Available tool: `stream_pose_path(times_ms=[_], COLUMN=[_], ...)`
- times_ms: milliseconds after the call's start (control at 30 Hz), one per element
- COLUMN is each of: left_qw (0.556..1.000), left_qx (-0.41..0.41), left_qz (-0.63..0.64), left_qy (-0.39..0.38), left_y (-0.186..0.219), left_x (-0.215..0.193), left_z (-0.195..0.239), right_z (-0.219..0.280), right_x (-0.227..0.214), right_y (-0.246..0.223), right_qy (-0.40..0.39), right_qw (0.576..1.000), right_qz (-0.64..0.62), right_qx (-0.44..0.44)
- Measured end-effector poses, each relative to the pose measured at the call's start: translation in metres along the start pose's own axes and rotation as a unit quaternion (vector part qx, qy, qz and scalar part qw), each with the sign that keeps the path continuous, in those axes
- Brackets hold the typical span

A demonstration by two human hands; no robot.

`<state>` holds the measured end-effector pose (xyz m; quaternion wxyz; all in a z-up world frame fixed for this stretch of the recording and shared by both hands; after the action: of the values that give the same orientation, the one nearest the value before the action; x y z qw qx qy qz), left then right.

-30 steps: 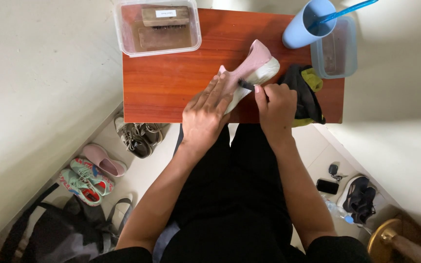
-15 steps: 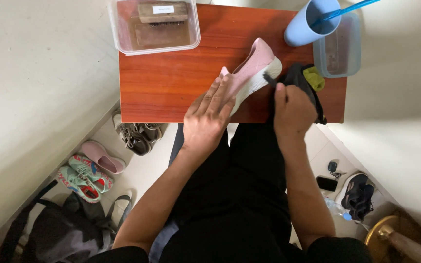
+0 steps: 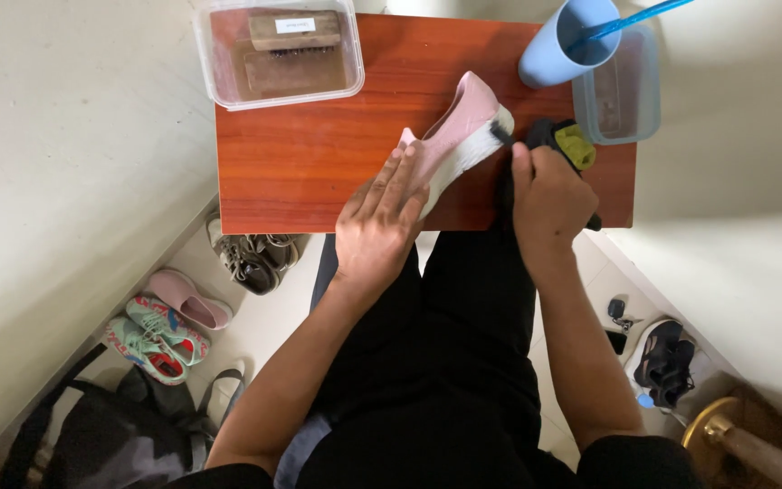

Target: The person cleans a pink slip-on shoe using a brush and a cloth. They scrub the shoe's surface and sole, occasionally dipping the brush into a blue cup of water and wiping the shoe with a yellow cloth.

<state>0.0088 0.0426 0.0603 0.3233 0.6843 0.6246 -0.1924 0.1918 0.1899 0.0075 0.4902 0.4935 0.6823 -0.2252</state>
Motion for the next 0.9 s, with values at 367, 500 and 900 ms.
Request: stream_pose_path(times_ms=[367,500,900], left_qw=[1.000,1.000,1.000], left_qx=[-0.015,-0.009,-0.007], left_qz=[-0.010,-0.005,0.004], left_qy=[0.008,-0.001,-0.009], left_y=[-0.007,-0.003,-0.004], left_x=[0.004,0.005,0.004], left_z=[0.001,0.001,0.000], right_z=[0.024,-0.001,0.034], right_x=[0.016,0.007,0.021], right_y=[-0.038,-0.006,-0.035], right_qy=[-0.175,-0.081,-0.177], right_qw=[0.973,0.996,0.976], right_qz=[-0.149,-0.025,-0.128], right_qx=[-0.018,-0.006,-0.013])
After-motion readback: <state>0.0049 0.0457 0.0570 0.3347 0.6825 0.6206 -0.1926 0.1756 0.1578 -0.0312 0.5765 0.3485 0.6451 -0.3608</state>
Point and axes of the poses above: each hand's wrist, its own z-axis away from the middle knuckle, its own x-axis out of the palm, y = z × x, the point moved 6 cm from there along -z, towards the middle knuckle, and after that the axes turned 1 degree about -x, right-handed, at the moved point
